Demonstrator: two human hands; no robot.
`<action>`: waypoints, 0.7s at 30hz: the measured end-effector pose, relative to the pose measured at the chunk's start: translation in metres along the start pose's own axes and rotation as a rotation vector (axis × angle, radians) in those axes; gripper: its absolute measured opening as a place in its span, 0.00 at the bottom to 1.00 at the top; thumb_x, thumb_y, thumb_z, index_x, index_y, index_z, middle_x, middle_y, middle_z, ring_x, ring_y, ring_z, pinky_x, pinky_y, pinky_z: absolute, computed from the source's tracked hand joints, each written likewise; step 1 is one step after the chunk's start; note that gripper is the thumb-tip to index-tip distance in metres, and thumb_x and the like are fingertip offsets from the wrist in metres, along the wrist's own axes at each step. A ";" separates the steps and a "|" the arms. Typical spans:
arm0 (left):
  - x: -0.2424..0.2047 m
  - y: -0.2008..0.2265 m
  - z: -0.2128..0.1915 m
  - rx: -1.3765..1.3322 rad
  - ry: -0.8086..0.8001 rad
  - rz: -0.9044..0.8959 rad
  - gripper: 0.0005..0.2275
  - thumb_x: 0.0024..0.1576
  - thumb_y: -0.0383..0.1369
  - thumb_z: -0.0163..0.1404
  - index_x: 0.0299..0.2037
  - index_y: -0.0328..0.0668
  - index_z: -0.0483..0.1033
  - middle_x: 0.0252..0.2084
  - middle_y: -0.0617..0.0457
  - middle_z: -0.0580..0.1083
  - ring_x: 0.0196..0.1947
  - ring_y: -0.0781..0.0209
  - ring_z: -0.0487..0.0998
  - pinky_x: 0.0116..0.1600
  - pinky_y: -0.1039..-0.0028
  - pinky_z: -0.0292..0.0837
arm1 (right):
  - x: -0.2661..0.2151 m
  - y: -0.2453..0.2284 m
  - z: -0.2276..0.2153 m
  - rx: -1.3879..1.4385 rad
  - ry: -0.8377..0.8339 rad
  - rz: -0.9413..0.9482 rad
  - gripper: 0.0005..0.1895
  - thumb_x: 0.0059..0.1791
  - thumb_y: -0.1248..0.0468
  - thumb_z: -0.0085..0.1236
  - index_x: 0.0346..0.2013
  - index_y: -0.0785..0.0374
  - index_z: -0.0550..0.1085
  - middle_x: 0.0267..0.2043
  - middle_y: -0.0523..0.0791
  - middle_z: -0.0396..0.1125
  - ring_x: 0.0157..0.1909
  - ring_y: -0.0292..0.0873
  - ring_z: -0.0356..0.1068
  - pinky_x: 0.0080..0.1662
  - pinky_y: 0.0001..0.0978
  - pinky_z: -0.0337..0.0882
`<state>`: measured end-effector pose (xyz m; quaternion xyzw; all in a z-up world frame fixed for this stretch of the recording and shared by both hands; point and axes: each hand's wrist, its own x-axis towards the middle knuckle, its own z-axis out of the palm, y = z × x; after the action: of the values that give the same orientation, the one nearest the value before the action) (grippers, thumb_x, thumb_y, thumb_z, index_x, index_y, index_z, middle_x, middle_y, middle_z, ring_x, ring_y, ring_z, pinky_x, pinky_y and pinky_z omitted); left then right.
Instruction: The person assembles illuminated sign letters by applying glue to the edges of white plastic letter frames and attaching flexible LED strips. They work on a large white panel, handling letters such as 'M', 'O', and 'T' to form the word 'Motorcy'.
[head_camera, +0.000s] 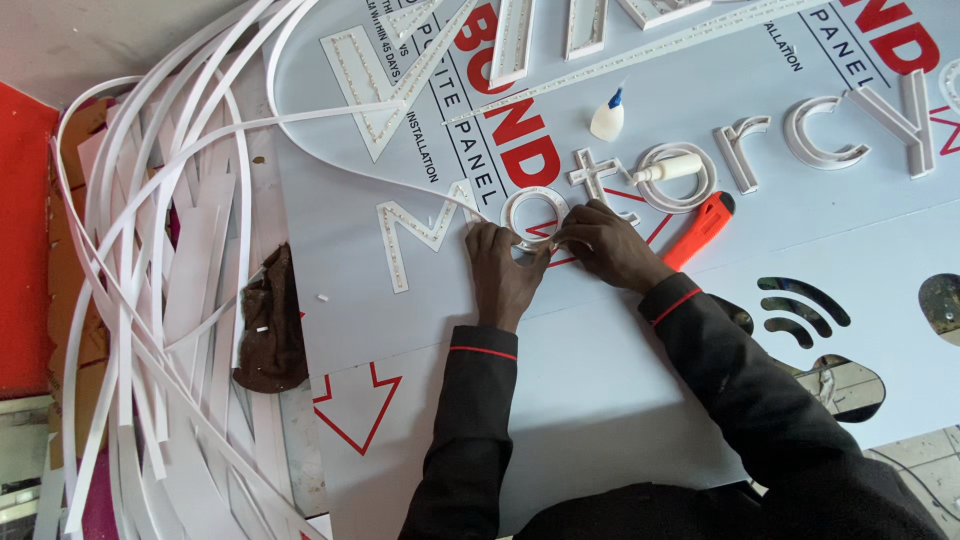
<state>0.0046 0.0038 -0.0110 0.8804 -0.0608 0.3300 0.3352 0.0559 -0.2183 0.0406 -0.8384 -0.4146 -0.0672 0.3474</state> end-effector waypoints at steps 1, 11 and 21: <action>0.001 0.002 -0.002 -0.001 -0.003 -0.001 0.23 0.53 0.47 0.74 0.34 0.41 0.74 0.35 0.52 0.67 0.54 0.41 0.78 0.70 0.50 0.68 | -0.001 0.004 0.003 0.001 -0.001 0.003 0.05 0.54 0.71 0.63 0.41 0.60 0.84 0.45 0.51 0.74 0.49 0.57 0.74 0.48 0.50 0.74; 0.001 -0.015 -0.009 -0.128 -0.090 -0.009 0.10 0.57 0.31 0.71 0.36 0.43 0.80 0.35 0.55 0.71 0.52 0.47 0.78 0.72 0.53 0.65 | -0.001 0.012 0.013 -0.024 0.057 -0.094 0.06 0.53 0.72 0.63 0.41 0.59 0.83 0.42 0.50 0.71 0.46 0.57 0.72 0.46 0.50 0.74; 0.014 -0.021 -0.027 -0.238 -0.153 0.036 0.04 0.61 0.28 0.67 0.39 0.46 0.83 0.32 0.58 0.74 0.45 0.53 0.80 0.69 0.57 0.68 | -0.007 0.018 0.021 -0.025 0.101 -0.131 0.08 0.52 0.74 0.62 0.41 0.59 0.84 0.41 0.51 0.69 0.44 0.58 0.72 0.45 0.51 0.74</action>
<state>0.0072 0.0384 0.0015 0.8557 -0.1407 0.2583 0.4258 0.0615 -0.2165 0.0122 -0.8093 -0.4496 -0.1372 0.3522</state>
